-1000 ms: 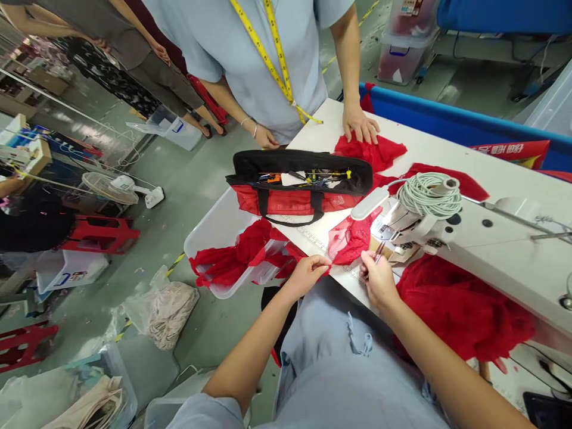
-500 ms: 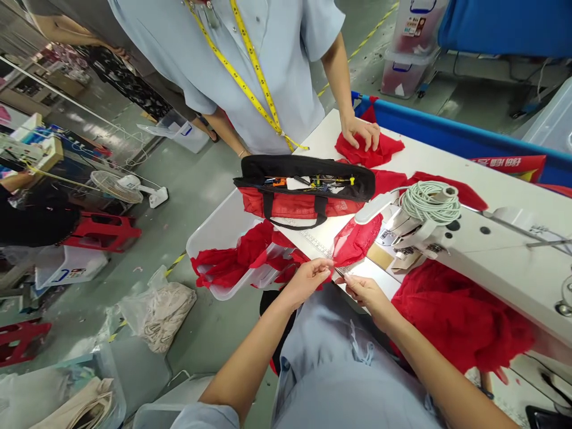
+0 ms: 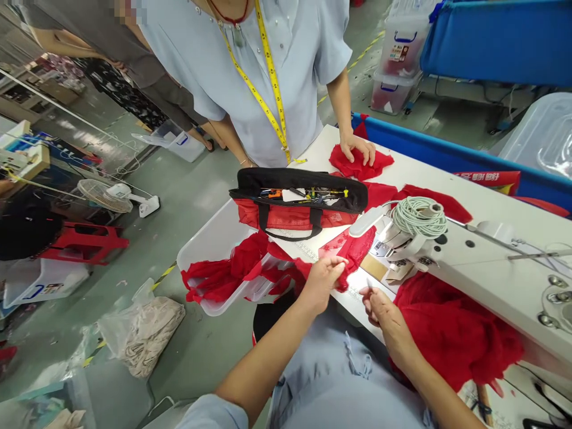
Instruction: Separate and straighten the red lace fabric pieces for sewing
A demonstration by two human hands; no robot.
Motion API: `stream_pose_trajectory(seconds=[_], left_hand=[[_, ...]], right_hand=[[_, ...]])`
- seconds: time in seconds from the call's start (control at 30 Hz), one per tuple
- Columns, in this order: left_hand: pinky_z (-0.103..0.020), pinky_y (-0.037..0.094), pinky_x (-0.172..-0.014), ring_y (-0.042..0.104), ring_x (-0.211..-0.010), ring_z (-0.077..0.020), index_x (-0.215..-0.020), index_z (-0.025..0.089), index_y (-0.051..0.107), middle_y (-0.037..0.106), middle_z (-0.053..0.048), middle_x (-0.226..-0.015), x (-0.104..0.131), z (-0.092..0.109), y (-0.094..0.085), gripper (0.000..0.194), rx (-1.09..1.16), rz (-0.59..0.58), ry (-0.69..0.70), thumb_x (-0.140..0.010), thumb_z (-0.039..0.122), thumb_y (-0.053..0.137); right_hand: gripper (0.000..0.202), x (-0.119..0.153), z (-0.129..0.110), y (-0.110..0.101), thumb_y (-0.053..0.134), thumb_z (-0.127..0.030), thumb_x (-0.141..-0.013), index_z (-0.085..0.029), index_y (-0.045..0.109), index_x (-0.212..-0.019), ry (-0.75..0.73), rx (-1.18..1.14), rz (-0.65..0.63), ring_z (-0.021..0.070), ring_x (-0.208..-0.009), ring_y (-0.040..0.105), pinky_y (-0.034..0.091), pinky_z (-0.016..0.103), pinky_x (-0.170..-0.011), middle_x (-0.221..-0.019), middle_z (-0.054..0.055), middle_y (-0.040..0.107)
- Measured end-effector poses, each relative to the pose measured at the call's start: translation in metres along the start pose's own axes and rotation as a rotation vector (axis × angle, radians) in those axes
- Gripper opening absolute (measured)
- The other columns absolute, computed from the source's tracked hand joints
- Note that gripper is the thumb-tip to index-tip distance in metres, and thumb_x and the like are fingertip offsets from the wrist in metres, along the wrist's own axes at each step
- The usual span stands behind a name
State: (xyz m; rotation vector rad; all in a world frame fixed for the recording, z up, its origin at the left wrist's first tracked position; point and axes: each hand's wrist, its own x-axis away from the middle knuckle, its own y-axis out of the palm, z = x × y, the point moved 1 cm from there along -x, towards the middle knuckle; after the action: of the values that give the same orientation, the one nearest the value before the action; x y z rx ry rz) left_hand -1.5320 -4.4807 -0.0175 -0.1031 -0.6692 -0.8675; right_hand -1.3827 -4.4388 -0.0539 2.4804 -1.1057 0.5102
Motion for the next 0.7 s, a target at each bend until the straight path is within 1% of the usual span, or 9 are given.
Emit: stream_pose_trajectory(seconds=[0.07, 0.13, 0.2, 0.27, 0.33, 0.4, 0.5, 0.6, 0.7], left_hand=[[-0.027, 0.044, -0.061, 0.052, -0.06, -0.0105, -0.087, 0.016, 0.057, 0.058, 0.0, -0.071, 0.0, -0.004, 0.02, 0.04, 0.116, -0.135, -0.073, -0.065, 0.047, 0.072], [-0.027, 0.045, -0.064, 0.055, -0.064, -0.0115, -0.083, 0.014, 0.058, 0.06, -0.001, -0.071, 0.004, -0.011, 0.034, 0.041, 0.168, -0.243, -0.101, -0.063, 0.045, 0.075], [-0.027, 0.046, -0.068, 0.058, -0.069, -0.0132, -0.082, 0.014, 0.059, 0.062, -0.003, -0.075, 0.009, -0.019, 0.037, 0.038, 0.11, -0.289, -0.052, -0.066, 0.045, 0.073], [-0.03, 0.048, -0.074, 0.061, -0.081, -0.0171, -0.09, 0.015, 0.059, 0.065, -0.007, -0.089, 0.014, -0.025, 0.029, 0.036, -0.021, -0.272, 0.06, -0.074, 0.046, 0.066], [-0.034, 0.047, -0.086, 0.06, -0.1, -0.0219, -0.105, 0.016, 0.057, 0.063, -0.012, -0.111, 0.02, -0.031, 0.011, 0.04, -0.259, -0.262, 0.198, -0.077, 0.044, 0.064], [-0.037, 0.043, -0.096, 0.055, -0.111, -0.0244, -0.11, 0.017, 0.057, 0.061, -0.012, -0.121, 0.026, -0.039, -0.012, 0.039, -0.695, -0.317, 0.285, -0.078, 0.038, 0.065], [-0.035, 0.041, -0.096, 0.057, -0.107, -0.0235, -0.098, 0.018, 0.061, 0.066, -0.009, -0.107, 0.031, -0.053, -0.056, 0.018, -1.358, -0.381, 0.155, -0.082, 0.021, 0.056], [-0.039, 0.044, -0.091, 0.06, -0.1, -0.0253, -0.099, 0.014, 0.062, 0.066, -0.013, -0.101, 0.027, -0.059, -0.099, 0.027, -1.551, -0.183, 0.017, -0.081, 0.006, 0.043], [-0.047, 0.045, -0.088, 0.059, -0.101, -0.0301, -0.107, 0.01, 0.059, 0.063, -0.019, -0.106, 0.015, -0.05, -0.121, 0.035, -1.58, 0.027, -0.005, -0.079, 0.002, 0.039]], right_hand=[[0.047, 0.004, 0.006, -0.006, 0.07, -0.06, -0.07, -0.021, 0.057, -0.091, -0.102, 0.041, 0.1, 0.0153, -0.065, 0.052, 0.044, 0.027, -0.06, -0.076, 0.0, 0.057], [0.05, 0.005, 0.012, -0.01, 0.075, -0.054, -0.065, -0.021, 0.057, -0.096, -0.142, 0.079, 0.201, 0.0223, -0.081, 0.061, 0.05, 0.034, -0.074, -0.092, 0.006, 0.066], [0.052, 0.005, 0.017, -0.012, 0.073, -0.053, -0.066, -0.019, 0.057, -0.102, -0.123, 0.098, 0.256, 0.027, -0.088, 0.064, 0.051, 0.039, -0.08, -0.098, 0.01, 0.069], [0.048, 0.006, 0.019, -0.012, 0.07, -0.052, -0.069, -0.018, 0.058, -0.101, -0.112, 0.122, 0.254, 0.0276, -0.088, 0.065, 0.052, 0.039, -0.08, -0.098, 0.011, 0.07], [0.039, 0.007, 0.019, -0.008, 0.066, -0.049, -0.074, -0.019, 0.058, -0.099, -0.131, 0.15, 0.207, 0.0253, -0.084, 0.066, 0.053, 0.035, -0.075, -0.094, 0.009, 0.07], [0.027, 0.008, 0.016, -0.001, 0.062, -0.045, -0.077, -0.021, 0.057, -0.089, -0.172, 0.216, 0.098, 0.0212, -0.07, 0.063, 0.051, 0.03, -0.063, -0.078, 0.004, 0.067], [0.018, 0.008, 0.014, 0.011, 0.056, -0.04, -0.081, -0.022, 0.053, -0.077, -0.235, 0.4, -0.136, 0.0161, -0.053, 0.052, 0.044, 0.026, -0.05, -0.061, -0.002, 0.054], [0.015, 0.005, 0.022, 0.017, 0.045, -0.033, -0.085, -0.022, 0.053, -0.08, -0.312, 0.623, -0.251, 0.0174, -0.057, 0.054, 0.045, 0.029, -0.055, -0.067, 0.0, 0.056], [0.025, 0.0, 0.039, 0.009, 0.037, -0.026, -0.085, -0.019, 0.056, -0.1, -0.364, 0.793, -0.153, 0.0235, -0.077, 0.061, 0.05, 0.035, -0.068, -0.085, 0.009, 0.062]])
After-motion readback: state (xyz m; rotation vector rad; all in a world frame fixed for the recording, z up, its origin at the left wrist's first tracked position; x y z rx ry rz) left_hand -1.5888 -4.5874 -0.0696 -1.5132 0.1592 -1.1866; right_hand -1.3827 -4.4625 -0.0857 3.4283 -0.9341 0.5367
